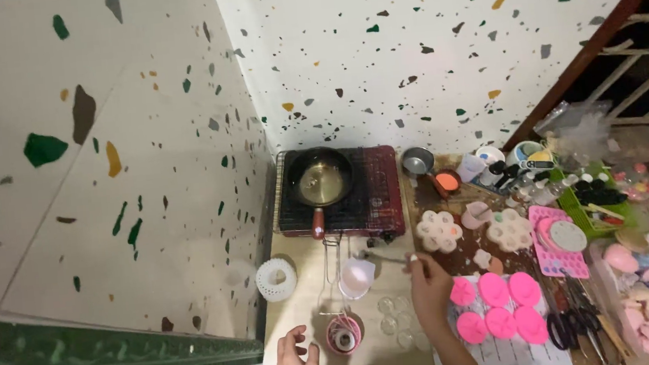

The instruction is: Preparing candle wicks and assembling materials for candle making.

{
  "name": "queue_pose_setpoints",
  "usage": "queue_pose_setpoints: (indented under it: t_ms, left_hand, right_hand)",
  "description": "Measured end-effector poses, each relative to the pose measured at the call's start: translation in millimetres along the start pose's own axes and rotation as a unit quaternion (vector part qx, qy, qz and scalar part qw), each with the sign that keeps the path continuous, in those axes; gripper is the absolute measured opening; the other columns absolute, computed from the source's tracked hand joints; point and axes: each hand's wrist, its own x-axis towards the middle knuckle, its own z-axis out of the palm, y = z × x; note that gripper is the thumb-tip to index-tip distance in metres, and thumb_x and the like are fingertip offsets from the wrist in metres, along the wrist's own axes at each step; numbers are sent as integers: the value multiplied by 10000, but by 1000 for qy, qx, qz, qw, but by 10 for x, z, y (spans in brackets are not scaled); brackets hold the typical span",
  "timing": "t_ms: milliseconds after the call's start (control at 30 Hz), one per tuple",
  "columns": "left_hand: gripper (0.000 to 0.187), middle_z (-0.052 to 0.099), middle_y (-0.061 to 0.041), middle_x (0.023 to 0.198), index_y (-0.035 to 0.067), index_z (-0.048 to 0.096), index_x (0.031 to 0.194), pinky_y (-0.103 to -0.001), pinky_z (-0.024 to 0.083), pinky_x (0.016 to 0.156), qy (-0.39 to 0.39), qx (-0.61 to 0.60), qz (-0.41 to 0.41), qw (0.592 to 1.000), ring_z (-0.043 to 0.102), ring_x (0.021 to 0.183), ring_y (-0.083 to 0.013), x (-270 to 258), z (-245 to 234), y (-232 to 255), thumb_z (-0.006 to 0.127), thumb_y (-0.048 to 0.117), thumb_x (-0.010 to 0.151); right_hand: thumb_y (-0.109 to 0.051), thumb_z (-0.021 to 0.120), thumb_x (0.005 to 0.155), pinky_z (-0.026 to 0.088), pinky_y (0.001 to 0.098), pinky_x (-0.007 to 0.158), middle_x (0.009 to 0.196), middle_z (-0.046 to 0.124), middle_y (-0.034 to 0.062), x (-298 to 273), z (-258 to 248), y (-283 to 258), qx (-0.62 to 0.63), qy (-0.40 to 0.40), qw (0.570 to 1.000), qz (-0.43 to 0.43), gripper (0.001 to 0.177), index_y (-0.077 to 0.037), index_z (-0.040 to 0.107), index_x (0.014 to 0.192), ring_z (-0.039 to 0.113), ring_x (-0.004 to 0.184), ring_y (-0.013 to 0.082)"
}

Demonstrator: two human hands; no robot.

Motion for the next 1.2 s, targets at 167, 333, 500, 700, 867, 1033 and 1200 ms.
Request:
queue_pose_setpoints:
  t_ms: [167,333,500,700,867,1033,1200]
  left_hand:
    - [409,645,-72,997,109,690,1165,-352,555,634,-12,9,11,1000,640,742,-192,-27,-13,131,726,82,759]
    - [368,655,-101,1004,62,675,1161,-354,556,675,-17,17,31,999,662,721,-202,20,13,24,717,96,797]
    - [340,650,-121,1014,47,663,1171,-358,564,685,-34,20,14,999,688,692,-211,3,-20,-102,697,110,839]
    - [365,667,-112,1005,73,678,1175,-354,575,676,-6,35,11,999,694,703,-208,-34,-56,-459,717,94,813]
    - [393,685,-104,1007,102,705,1167,-369,585,652,22,45,-38,998,701,718,-212,-101,-120,-945,757,88,778]
    - [425,691,-131,1021,99,710,1183,-379,599,663,46,64,-75,994,711,742,-243,-3,-168,-1985,778,99,764]
    - [496,713,-180,992,63,658,1230,-370,639,633,35,103,-114,987,744,695,-257,196,-218,-2568,799,190,771]
  right_hand:
    - [-176,629,953,522,288,598,765,771,78,-232,82,385,-43,-41,998,38,224,-16,762,1037,685,651,121]
    - [-159,629,934,546,316,619,739,749,93,-225,204,407,-95,-92,991,-15,193,-21,737,1014,719,643,150]
    - [-97,656,870,561,341,631,895,730,114,-26,383,884,-78,-146,985,-50,324,-48,648,1191,701,691,204]
    - [-212,805,734,592,348,856,1041,744,70,-238,533,1203,-269,-255,926,71,525,-84,652,1219,717,915,182]
    - [-424,906,602,350,516,1109,1233,650,114,-295,832,793,-428,-193,883,30,752,-106,664,1239,524,1247,297]
    - [-526,934,607,216,661,1134,1307,613,115,-341,1094,851,-453,-158,873,84,831,-82,632,1241,431,1350,311]
    - [-517,948,547,305,566,1090,1347,606,104,-365,1262,978,-435,-140,881,124,961,-106,571,1329,442,1365,279]
